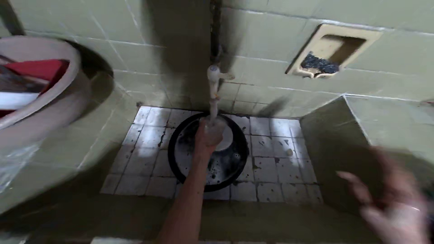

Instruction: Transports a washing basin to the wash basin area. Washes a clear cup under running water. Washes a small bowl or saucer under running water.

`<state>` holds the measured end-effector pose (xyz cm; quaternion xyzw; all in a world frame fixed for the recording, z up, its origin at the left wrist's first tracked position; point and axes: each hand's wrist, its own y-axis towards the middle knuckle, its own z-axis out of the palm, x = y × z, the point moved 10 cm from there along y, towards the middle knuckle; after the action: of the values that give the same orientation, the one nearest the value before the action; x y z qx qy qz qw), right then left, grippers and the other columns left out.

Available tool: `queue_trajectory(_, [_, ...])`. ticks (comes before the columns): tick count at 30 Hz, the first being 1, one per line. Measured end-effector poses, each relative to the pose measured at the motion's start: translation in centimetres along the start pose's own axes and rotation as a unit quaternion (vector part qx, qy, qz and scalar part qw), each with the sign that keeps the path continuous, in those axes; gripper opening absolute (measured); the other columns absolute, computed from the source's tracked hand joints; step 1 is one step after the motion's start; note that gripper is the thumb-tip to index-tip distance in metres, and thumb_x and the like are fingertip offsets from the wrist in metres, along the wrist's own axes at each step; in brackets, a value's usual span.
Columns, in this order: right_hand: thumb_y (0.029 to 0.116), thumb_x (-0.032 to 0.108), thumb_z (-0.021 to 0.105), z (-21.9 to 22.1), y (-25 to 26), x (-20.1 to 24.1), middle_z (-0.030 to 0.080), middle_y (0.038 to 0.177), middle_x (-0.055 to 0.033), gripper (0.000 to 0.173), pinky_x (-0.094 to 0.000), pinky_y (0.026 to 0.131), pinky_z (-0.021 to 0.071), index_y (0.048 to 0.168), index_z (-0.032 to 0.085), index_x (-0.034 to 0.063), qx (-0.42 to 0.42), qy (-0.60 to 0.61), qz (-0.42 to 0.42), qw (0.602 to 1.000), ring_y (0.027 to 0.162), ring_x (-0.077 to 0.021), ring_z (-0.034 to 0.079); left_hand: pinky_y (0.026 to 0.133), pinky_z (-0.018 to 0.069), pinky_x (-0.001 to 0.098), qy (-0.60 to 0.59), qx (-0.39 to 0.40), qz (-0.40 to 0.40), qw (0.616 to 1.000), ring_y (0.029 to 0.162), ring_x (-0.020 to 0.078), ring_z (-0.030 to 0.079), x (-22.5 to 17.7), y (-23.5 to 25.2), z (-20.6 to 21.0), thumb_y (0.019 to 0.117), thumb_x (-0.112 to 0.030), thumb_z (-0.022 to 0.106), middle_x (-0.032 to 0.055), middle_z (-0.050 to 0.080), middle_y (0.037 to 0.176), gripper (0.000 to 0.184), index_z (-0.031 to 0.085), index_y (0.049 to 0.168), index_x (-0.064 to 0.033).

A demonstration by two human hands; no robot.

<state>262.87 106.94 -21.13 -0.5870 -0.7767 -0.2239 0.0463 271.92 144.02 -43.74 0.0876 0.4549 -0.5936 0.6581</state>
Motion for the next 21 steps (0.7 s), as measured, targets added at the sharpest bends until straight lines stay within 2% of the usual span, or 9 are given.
queue_trajectory(2, [0.0905,0.026,0.074,6.8,2.4,5.6,0.060,0.140,-0.0235,0.063,-0.0550,0.100,0.0525,0.143,0.054,-0.0026,-0.015,0.124,-0.044,0.991,0.125,-0.0384,0.061,0.081,0.0558,0.0492,0.040,-0.018,-0.039,0.998,0.098,0.0253,0.064,0.3,-1.0,0.0,0.1076,-0.054,0.031,0.0118,0.064,0.115,0.055,0.052,0.135,-0.0117])
queue_trajectory(5, [0.0899,0.002,0.071,16.5,8.3,11.7,0.057,0.145,-0.0244,0.054,-0.0511,0.118,0.0384,0.140,0.055,-0.0096,0.053,0.288,-0.108,0.950,0.141,-0.0392,0.048,0.093,0.0511,0.0547,0.199,0.040,0.015,0.979,0.116,0.0304,0.059,-0.5,-0.4,0.1,0.1107,-0.048,0.022,0.0184,0.056,0.135,0.059,0.038,0.151,-0.0079])
queue_trajectory(7, [0.0888,-0.003,0.070,20.6,11.6,14.4,0.059,0.140,-0.0281,0.053,-0.0494,0.115,0.0414,0.139,0.055,-0.0115,0.093,0.322,-0.132,0.933,0.134,-0.0400,0.054,0.091,0.0538,0.0431,0.224,0.053,0.060,0.971,0.110,0.0201,0.061,-1.5,0.2,-0.1,0.1116,-0.040,0.029,0.0136,0.060,0.128,0.051,0.045,0.145,-0.0055])
queue_trajectory(10, [0.0875,-0.001,0.072,23.8,12.6,17.4,0.073,0.111,-0.0228,0.031,-0.0501,0.103,0.0489,0.117,0.071,-0.0067,0.174,0.295,-0.194,0.919,0.109,-0.0348,0.068,0.081,0.0551,0.0312,0.206,0.077,0.054,0.974,0.093,0.0108,0.062,-2.1,-0.4,1.1,0.1122,-0.030,0.032,0.0069,0.064,0.109,0.039,0.051,0.134,-0.0035])
queue_trajectory(12, [0.0925,0.007,0.072,26.5,11.7,18.2,0.072,0.112,-0.0209,0.029,-0.0608,0.109,0.0384,0.120,0.071,-0.0021,0.319,0.227,-0.210,0.896,0.111,-0.0363,0.066,0.067,0.0577,0.0314,0.190,0.039,0.016,0.981,0.078,0.0109,0.066,-1.8,-0.2,0.4,0.1104,-0.036,0.036,0.0035,0.066,0.093,0.037,0.055,0.125,-0.0078])
queue_trajectory(14, [0.0953,0.012,0.072,28.4,10.9,18.3,0.071,0.116,-0.0206,0.029,-0.0702,0.116,0.0239,0.122,0.071,0.0000,0.399,0.176,-0.235,0.869,0.117,-0.0387,0.063,0.071,0.0572,0.0394,0.183,0.014,-0.011,0.983,0.083,0.0177,0.066,-1.6,0.2,-0.8,0.1068,-0.033,0.046,0.0082,0.066,0.101,0.035,0.056,0.129,-0.0074])
queue_trajectory(15, [0.0967,0.014,0.070,28.7,10.9,18.3,0.071,0.115,-0.0207,0.027,-0.0673,0.113,0.0304,0.120,0.071,0.0006,0.402,0.180,-0.234,0.866,0.114,-0.0379,0.064,0.069,0.0580,0.0379,0.170,0.003,-0.012,0.985,0.081,0.0168,0.066,-1.4,0.1,-1.1,0.1061,-0.031,0.047,0.0068,0.066,0.099,0.032,0.057,0.126,-0.0082])
queue_trajectory(17, [0.1000,0.013,0.065,28.8,11.7,18.4,0.071,0.117,-0.0212,0.025,-0.0554,0.102,0.0476,0.121,0.072,-0.0002,0.382,0.277,-0.143,0.870,0.112,-0.0344,0.067,0.060,0.0570,0.0277,0.123,-0.008,0.021,0.992,0.072,0.0092,0.065,-1.2,0.0,-1.2,0.1081,-0.030,0.042,0.0010,0.065,0.089,0.027,0.057,0.121,-0.0107])
queue_trajectory(21, [0.1032,0.023,0.060,29.0,11.1,18.0,0.067,0.097,-0.0126,0.026,-0.0401,0.075,0.0552,0.115,0.068,0.0011,0.250,0.527,0.233,0.778,0.083,-0.0191,0.064,0.068,0.0570,0.0219,0.035,0.050,0.062,0.996,0.079,0.0017,0.065,-0.4,0.1,-0.8,0.1090,-0.034,0.039,-0.0048,0.067,0.093,0.031,0.057,0.126,-0.0150])
